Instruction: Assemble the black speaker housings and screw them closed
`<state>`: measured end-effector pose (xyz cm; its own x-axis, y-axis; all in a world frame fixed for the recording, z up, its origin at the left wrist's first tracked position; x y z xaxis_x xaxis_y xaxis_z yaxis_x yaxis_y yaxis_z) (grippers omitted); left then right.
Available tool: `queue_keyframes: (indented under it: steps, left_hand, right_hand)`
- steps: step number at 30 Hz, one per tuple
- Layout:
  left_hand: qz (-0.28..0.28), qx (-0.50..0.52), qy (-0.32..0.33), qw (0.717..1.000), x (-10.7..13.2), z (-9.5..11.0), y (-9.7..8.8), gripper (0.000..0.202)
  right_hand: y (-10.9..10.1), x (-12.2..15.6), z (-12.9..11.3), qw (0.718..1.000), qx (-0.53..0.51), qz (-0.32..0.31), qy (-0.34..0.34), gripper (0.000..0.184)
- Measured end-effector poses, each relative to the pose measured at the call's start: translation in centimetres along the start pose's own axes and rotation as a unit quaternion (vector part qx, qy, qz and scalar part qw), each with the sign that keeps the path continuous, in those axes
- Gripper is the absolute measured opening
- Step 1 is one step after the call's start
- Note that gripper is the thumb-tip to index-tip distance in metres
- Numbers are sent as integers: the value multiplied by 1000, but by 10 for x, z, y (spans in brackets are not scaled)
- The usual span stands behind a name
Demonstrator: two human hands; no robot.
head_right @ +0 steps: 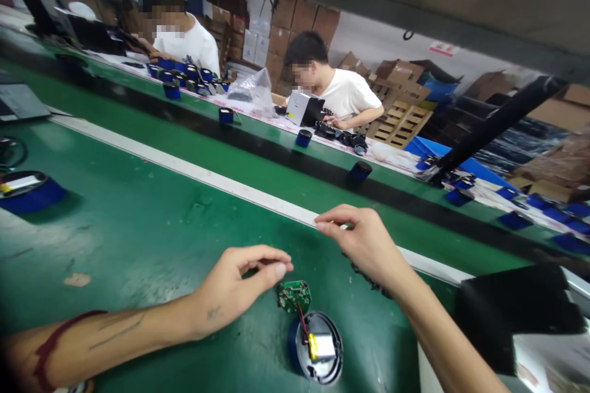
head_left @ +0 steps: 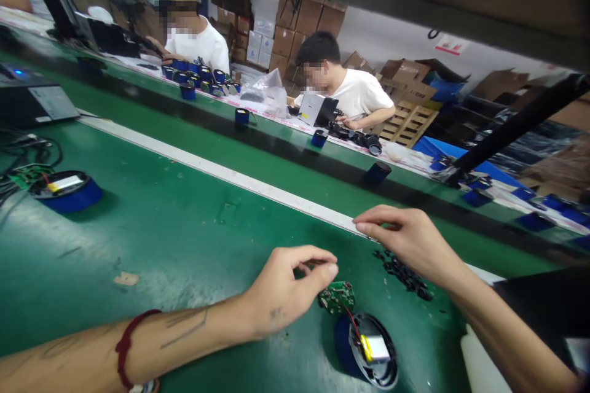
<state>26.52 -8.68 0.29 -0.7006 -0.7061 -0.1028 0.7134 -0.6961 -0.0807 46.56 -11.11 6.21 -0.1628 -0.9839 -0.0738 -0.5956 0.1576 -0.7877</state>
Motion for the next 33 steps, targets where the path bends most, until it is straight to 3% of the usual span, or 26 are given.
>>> queue_keyframes:
  steps: [2,4,7,12,14,16,19,24,26,28,30,31,33]
  left_hand:
    - [-62,133,-45,988,-3,4,0,27]
    - [-117,225,-49,966,-4,11,-1,27]
    - [-141,293,-65,943,-5,15,-5,24]
    - [-194,294,-133,926,-4,11,-6,34]
    - [-183,281,-156,929,-6,9,-8,35]
    - [-163,272,-166,934,-9,6,-10,31]
    - [-136,273,-168,938,-15,0,-13,27]
    - [-92,261,-156,948,-19,-9,-14,28]
    - [-90,251,-157,951,-18,-12,-13,29]
    - [-98,238,-164,952,-17,-14,-12,28]
    - [-111,222,-173,953,-16,-16,-11,27]
    - [-118,216,-177,953,-15,-16,-10,26]
    - [-134,207,-180,952,-14,-16,-8,25]
  right_hand:
    - [7,21,-36,993,-85,-29,-71,15]
    - [13,37,-61,982,-144,-24,-123,11]
    - [17,46,-72,970,-197,-6,-140,12]
    - [20,43,-63,978,-194,-34,-69,8]
    - [25,41,-57,973,-222,-55,-20,22]
    - [29,42,-49,975,-217,-32,18,33]
    - [32,47,-33,989,-137,-8,54,30]
    - [35,53,-16,987,-67,-131,64,15]
    - [34,56,-17,983,-81,-163,39,21]
    - [31,64,-18,988,-79,-136,-7,22]
    - [29,79,-18,993,-73,-64,-62,18]
    - [29,89,-17,994,-86,-17,-72,16]
    - [30,109,-11,984,-158,81,-29,14]
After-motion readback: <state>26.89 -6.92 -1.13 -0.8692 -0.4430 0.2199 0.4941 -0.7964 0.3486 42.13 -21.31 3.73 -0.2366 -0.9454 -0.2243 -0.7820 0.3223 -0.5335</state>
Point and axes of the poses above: each hand's wrist, its own x-axis away from the middle knuckle, its own y-axis out of the palm, z = x × y, the point moved 3 cm from there along -x, towards the middle knuckle, and after that the axes turned 6 degrees about -x, right-handed, at the moved point
